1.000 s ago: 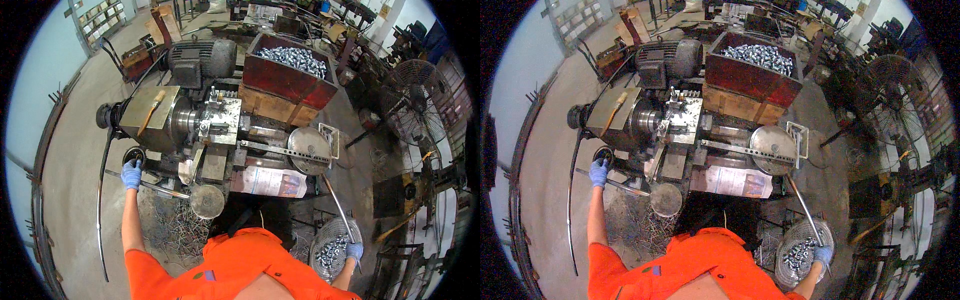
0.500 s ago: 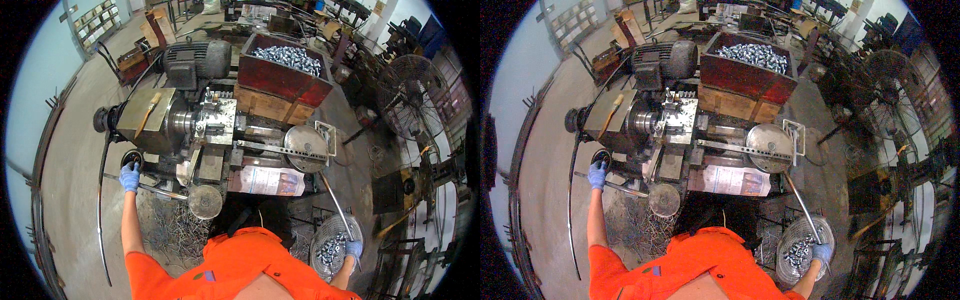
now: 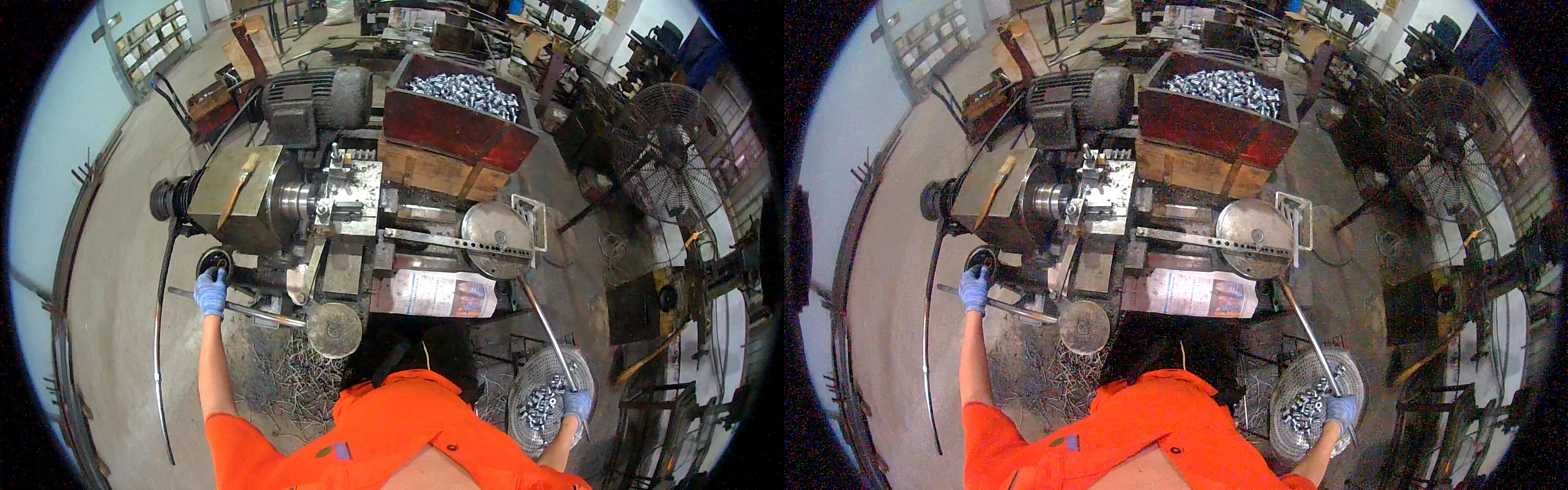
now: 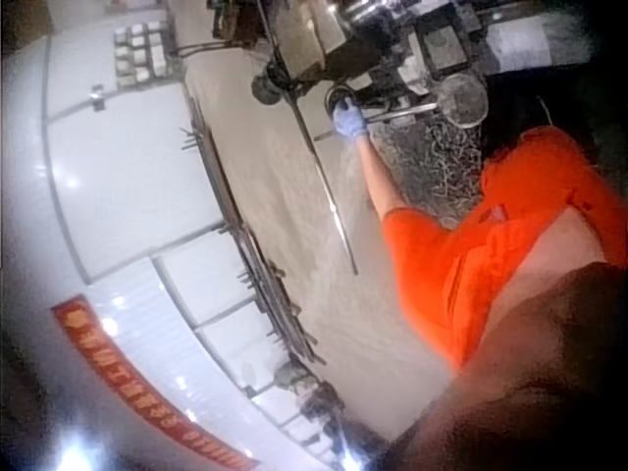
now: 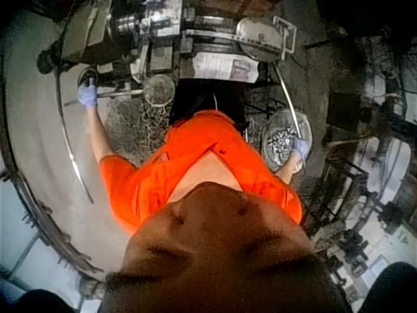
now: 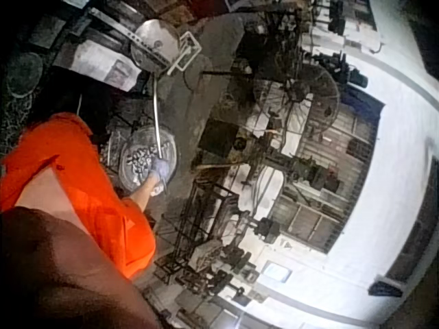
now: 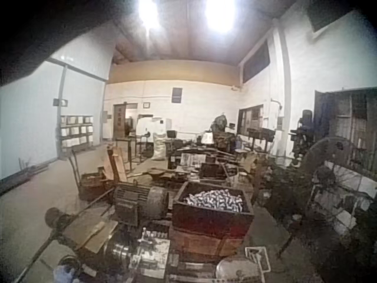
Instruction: The person operates a lathe to process small metal parts, using a lever to advance the workpiece, applying a liquid with a brush, and placing the finished parts into a metal sieve.
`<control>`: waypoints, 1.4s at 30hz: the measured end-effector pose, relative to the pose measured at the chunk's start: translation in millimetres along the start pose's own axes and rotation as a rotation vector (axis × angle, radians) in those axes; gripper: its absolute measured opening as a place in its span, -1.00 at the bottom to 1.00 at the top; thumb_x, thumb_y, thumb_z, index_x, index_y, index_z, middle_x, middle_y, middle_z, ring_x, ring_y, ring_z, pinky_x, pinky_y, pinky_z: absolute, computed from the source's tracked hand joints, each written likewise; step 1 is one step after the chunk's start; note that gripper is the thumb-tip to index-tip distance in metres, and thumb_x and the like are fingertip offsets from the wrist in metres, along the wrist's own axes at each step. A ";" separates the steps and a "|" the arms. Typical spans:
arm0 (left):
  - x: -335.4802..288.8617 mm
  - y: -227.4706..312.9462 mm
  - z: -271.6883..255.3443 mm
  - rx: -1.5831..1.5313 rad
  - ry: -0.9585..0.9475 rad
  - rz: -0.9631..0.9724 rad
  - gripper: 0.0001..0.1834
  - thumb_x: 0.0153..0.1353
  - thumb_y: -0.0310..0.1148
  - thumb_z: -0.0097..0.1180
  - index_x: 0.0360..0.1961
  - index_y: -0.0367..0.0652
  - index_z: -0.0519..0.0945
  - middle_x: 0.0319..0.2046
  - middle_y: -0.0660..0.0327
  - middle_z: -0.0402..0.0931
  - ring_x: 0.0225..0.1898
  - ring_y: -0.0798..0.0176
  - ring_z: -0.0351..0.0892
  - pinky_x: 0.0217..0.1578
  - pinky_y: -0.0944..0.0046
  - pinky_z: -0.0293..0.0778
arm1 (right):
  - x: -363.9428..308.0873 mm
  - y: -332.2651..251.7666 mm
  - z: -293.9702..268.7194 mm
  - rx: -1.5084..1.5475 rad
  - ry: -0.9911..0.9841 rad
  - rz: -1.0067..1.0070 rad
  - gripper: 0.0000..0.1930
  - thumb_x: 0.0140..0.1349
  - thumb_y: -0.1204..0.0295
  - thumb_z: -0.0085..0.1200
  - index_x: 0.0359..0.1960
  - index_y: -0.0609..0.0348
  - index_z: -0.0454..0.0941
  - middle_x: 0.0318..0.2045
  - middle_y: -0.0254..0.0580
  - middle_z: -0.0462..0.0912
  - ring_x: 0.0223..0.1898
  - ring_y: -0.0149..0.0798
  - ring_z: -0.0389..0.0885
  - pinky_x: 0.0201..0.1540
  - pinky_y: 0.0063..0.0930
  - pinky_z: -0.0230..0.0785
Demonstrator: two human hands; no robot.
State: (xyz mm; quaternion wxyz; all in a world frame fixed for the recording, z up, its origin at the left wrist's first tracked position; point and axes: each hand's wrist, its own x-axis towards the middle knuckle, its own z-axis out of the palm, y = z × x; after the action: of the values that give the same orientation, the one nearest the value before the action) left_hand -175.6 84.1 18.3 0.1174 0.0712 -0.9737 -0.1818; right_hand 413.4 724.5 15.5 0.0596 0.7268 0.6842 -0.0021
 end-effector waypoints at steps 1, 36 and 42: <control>-0.2 -1.3 0.7 -0.021 0.004 0.003 -0.64 0.09 -0.06 0.06 -0.21 -0.06 0.63 -0.28 0.08 0.59 -0.25 0.02 0.58 -0.22 0.12 0.45 | 2.2 3.8 5.0 -0.011 0.008 -0.005 -0.45 -0.19 0.13 0.24 -0.25 0.37 0.54 -0.21 0.25 0.55 -0.11 0.08 0.53 -0.06 -0.22 0.38; -0.6 3.2 2.2 0.013 -0.071 -0.178 -0.62 0.04 -0.11 0.16 -0.22 -0.16 0.62 -0.30 0.06 0.60 -0.24 0.05 0.59 -0.18 0.16 0.45 | 8.0 -131.8 -20.2 -0.122 0.277 -0.472 -0.62 0.04 -0.01 0.02 -0.25 -0.08 0.62 -0.21 -0.02 0.59 -0.05 0.05 0.46 0.06 -0.06 0.20; -12.7 32.6 -11.0 -0.118 -0.103 -0.208 -0.65 0.07 -0.07 0.11 -0.30 -0.13 0.64 -0.47 0.08 0.61 -0.41 0.12 0.60 -0.34 0.17 0.45 | 116.1 -184.1 -49.6 -0.137 0.370 -0.493 -0.60 0.07 0.02 0.01 -0.18 -0.03 0.59 -0.04 0.00 0.49 0.10 0.08 0.33 0.12 0.00 0.11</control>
State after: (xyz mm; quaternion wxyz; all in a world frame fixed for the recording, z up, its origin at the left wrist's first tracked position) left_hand -163.7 112.7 37.8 0.0517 0.1555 -0.9533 -0.2535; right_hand 233.7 854.7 39.5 -0.0194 0.5212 0.8377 0.1618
